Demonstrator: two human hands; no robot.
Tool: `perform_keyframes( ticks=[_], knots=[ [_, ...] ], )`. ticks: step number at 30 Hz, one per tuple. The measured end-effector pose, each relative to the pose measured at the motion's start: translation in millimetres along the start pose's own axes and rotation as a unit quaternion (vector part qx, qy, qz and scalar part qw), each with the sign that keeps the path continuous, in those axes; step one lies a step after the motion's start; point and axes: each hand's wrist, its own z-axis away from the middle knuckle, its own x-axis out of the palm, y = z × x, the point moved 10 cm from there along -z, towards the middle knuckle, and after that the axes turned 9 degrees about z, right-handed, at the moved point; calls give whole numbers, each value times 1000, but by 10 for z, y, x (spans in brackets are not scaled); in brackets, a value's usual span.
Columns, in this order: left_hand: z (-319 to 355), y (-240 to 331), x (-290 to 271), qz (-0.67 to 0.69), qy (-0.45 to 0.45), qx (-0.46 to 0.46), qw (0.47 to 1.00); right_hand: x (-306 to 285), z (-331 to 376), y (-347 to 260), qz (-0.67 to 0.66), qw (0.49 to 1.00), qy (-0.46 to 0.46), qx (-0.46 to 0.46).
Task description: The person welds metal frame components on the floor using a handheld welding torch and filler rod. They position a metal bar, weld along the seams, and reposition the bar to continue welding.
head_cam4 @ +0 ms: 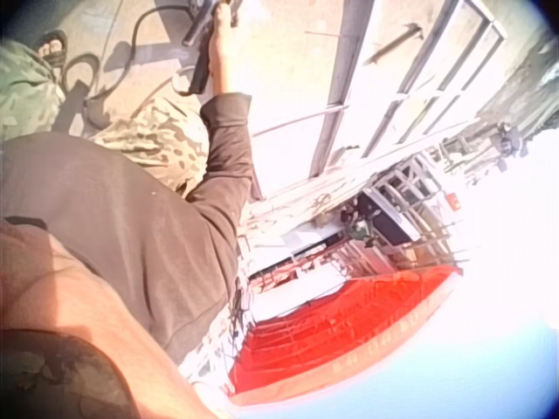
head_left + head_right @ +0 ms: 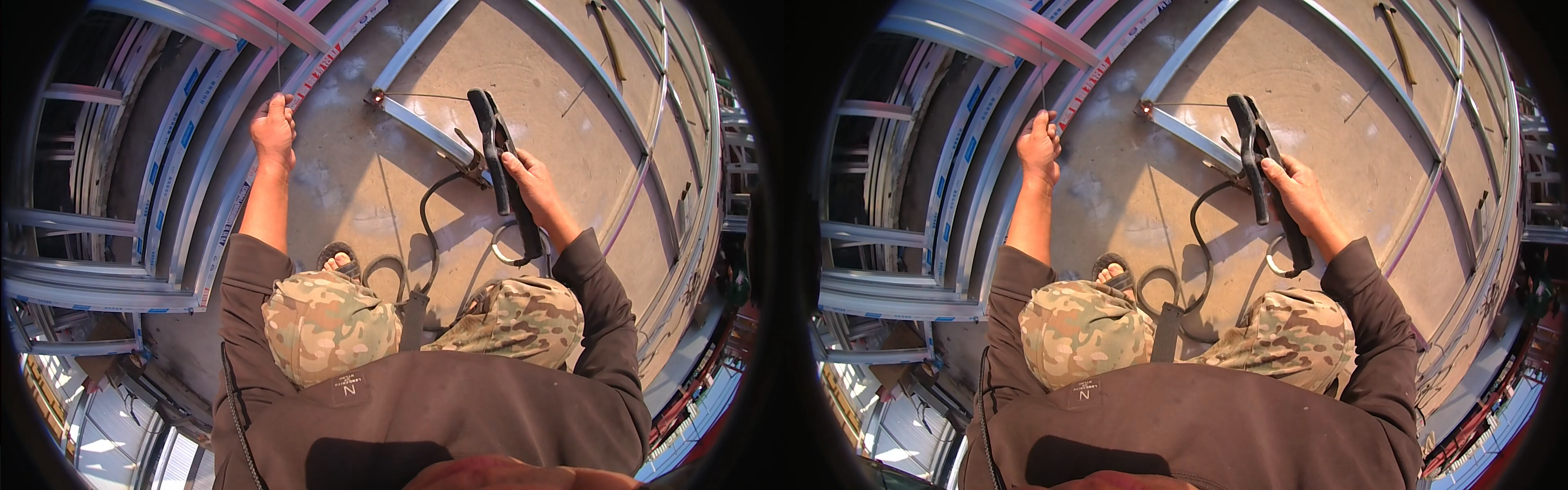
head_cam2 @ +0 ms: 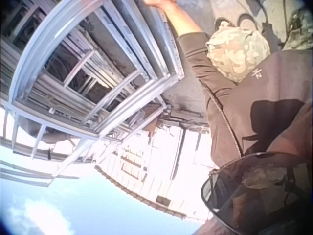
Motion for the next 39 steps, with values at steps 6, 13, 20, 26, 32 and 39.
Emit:
perform_keyframes(
  ticks=[6,13,20,26,32,39],
  knots=[
    [-50,-52,-9,13,-25,-2,1000,62,24,-30,9,1000,-14,25],
    [-142,-90,-41,-11,-17,-13,1000,64,39,-103,-3,999,-19,34],
    [260,-48,-146,-139,16,-42,989,-137,163,-185,-234,970,60,9],
    [702,162,-8,-229,57,-138,962,-516,515,105,-293,925,203,130],
    [1266,149,546,-261,62,-233,935,-854,1218,268,-344,863,279,244],
    [2411,101,1382,-264,13,-329,907,-1449,2536,156,-387,790,364,306]
  ],
)
